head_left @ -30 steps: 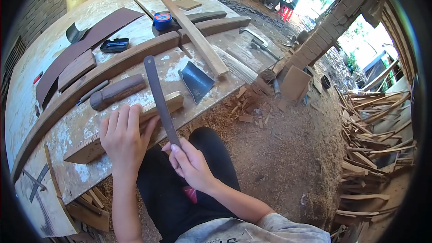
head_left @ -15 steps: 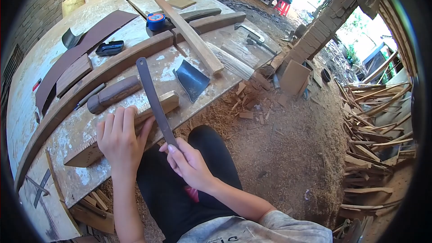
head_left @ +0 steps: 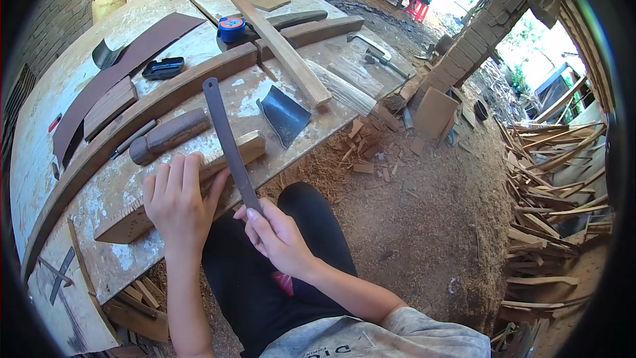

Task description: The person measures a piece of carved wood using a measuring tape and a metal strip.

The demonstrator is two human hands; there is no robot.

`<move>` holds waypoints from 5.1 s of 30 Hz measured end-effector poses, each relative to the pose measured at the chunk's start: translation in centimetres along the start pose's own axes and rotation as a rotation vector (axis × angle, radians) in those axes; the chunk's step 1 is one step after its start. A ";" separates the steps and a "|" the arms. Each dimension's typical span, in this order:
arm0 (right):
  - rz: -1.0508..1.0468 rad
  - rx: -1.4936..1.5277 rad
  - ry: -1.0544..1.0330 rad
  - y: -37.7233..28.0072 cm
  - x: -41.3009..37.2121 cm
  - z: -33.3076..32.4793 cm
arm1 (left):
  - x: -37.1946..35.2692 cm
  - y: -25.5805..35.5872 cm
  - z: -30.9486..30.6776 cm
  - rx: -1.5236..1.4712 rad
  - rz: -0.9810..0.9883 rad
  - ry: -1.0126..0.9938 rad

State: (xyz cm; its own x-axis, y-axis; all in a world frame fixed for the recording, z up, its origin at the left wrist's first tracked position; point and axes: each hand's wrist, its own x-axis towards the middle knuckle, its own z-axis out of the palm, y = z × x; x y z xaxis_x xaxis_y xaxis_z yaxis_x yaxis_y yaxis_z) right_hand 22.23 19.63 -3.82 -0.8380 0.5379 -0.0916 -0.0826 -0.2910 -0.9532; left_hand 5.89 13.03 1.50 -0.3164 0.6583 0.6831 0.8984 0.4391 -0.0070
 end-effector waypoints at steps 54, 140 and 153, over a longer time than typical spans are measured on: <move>-0.029 -0.002 0.040 1.4 -0.5 -0.3 | 0.4 0.0 0.1 0.019 0.031 0.086; -0.071 -0.149 0.036 0.8 -1.9 -0.5 | 0.0 -4.3 -5.2 -0.154 -0.127 -0.205; -0.305 -0.386 0.138 2.2 -1.2 -1.2 | -0.3 -2.6 -4.9 -0.036 -0.223 -0.190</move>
State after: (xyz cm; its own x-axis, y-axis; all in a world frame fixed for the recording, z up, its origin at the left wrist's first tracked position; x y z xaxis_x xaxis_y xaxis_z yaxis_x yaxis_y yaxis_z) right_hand 23.67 19.29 -6.10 -0.7258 0.6598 0.1949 -0.0855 0.1947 -0.9771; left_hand 5.13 8.66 4.85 -0.5557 0.6521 0.5157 0.8093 0.5662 0.1561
